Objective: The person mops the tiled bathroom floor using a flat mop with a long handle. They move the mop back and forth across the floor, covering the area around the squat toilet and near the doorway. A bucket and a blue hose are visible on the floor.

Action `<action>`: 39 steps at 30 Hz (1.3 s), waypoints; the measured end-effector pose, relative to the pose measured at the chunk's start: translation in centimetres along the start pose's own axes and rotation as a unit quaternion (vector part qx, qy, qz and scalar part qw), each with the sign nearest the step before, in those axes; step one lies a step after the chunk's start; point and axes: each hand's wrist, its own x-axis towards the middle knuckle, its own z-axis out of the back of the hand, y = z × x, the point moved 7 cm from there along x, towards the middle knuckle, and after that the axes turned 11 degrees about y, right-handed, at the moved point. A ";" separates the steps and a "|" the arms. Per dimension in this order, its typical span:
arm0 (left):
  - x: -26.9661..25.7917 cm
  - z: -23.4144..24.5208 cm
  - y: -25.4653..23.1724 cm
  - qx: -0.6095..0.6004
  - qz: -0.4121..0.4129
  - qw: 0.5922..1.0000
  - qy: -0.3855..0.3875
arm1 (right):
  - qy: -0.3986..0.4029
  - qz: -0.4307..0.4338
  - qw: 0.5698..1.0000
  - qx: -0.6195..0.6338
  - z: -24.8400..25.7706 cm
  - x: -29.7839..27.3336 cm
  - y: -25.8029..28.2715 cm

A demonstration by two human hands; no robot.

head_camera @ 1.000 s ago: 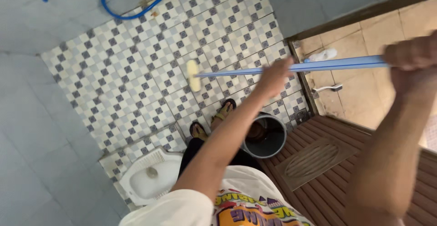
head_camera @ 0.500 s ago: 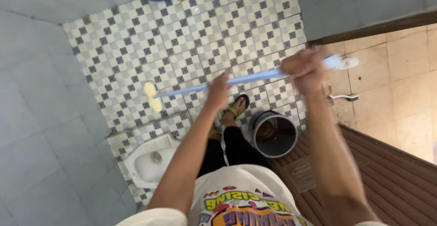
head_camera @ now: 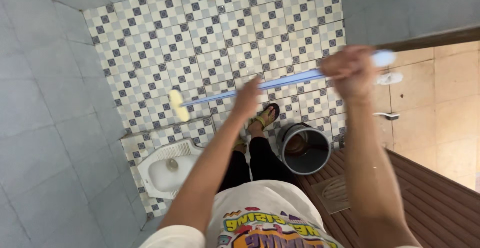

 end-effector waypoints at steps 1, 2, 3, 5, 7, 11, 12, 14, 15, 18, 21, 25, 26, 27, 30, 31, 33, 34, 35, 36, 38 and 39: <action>-0.9 0.9 1.8 0.060 0.031 0.998 -0.007 | -0.003 0.016 1.000 0.022 -1.3 1.0 -1.4; -1.2 0.9 2.8 0.058 0.052 0.997 0.017 | -0.011 0.004 0.999 0.038 -1.9 1.1 -1.9; -1.1 0.7 3.3 0.056 0.072 0.995 0.042 | -0.019 -0.009 0.998 0.052 -2.0 1.4 -2.0; -0.1 -0.3 1.7 0.038 0.084 0.993 0.068 | -0.020 -0.006 0.999 0.049 -0.9 0.9 0.0; 3.0 -3.0 -2.9 0.006 0.065 0.995 0.071 | -0.023 0.013 1.000 0.014 2.3 -0.4 4.5; 9.7 -8.9 -16.7 -0.094 -0.132 0.983 0.082 | -0.121 0.033 0.985 -0.116 9.9 -6.3 16.0; 11.4 -11.6 -19.1 -0.057 -0.093 0.983 0.151 | -0.161 0.033 0.979 -0.125 11.5 -8.3 18.2; 13.8 -15.7 -24.0 0.005 -0.089 0.973 0.212 | -0.248 0.033 0.959 -0.133 14.1 -12.6 22.1; 14.6 -17.3 -26.4 0.025 -0.126 0.970 0.205 | -0.291 0.044 0.947 -0.130 15.0 -14.7 23.3; 16.5 -22.2 -30.7 0.031 -0.214 0.955 0.203 | -0.407 0.100 0.899 -0.126 16.5 -20.8 26.0; 16.5 -25.8 -33.1 0.007 -0.362 0.916 0.172 | -0.497 0.169 0.836 -0.158 16.0 -26.2 26.7; 16.2 -31.1 -34.0 0.076 -0.353 0.896 0.257 | -0.552 0.221 0.783 -0.181 14.4 -32.4 26.4; 16.1 -31.8 -34.3 0.077 -0.342 0.887 0.300 | -0.544 0.250 0.784 -0.161 13.7 -33.0 26.3; 16.0 -32.3 -34.7 0.078 -0.329 0.877 0.341 | -0.549 0.255 0.777 -0.171 13.3 -33.4 26.1; 15.5 -33.5 -37.1 0.084 -0.330 0.845 0.413 | -0.636 0.139 0.718 -0.248 13.7 -34.3 23.5; 14.9 -33.9 -37.9 0.086 -0.335 0.834 0.430 | -0.686 0.030 0.676 -0.268 13.6 -34.7 21.5; 13.5 -33.8 -40.6 0.096 -0.435 0.809 0.383 | -0.670 0.081 0.693 -0.255 15.5 -33.2 18.0; 13.1 -33.6 -42.1 0.097 -0.486 0.791 0.359 | -0.692 0.057 0.683 -0.228 15.6 -33.7 15.8; 13.1 -33.5 -42.7 0.114 -0.471 0.786 0.382 | -0.713 0.031 0.672 -0.198 15.2 -33.4 13.7; 13.2 -33.4 -43.1 0.133 -0.457 0.781 0.405 | -0.722 0.049 0.662 -0.195 15.0 -33.2 12.6; 12.4 -34.6 -42.6 0.173 -0.434 0.752 0.465 | -0.738 0.092 0.640 -0.193 14.9 -33.3 10.0; 11.7 -35.5 -41.9 0.191 -0.417 0.734 0.501 | -0.767 0.080 0.612 -0.173 15.0 -34.3 8.8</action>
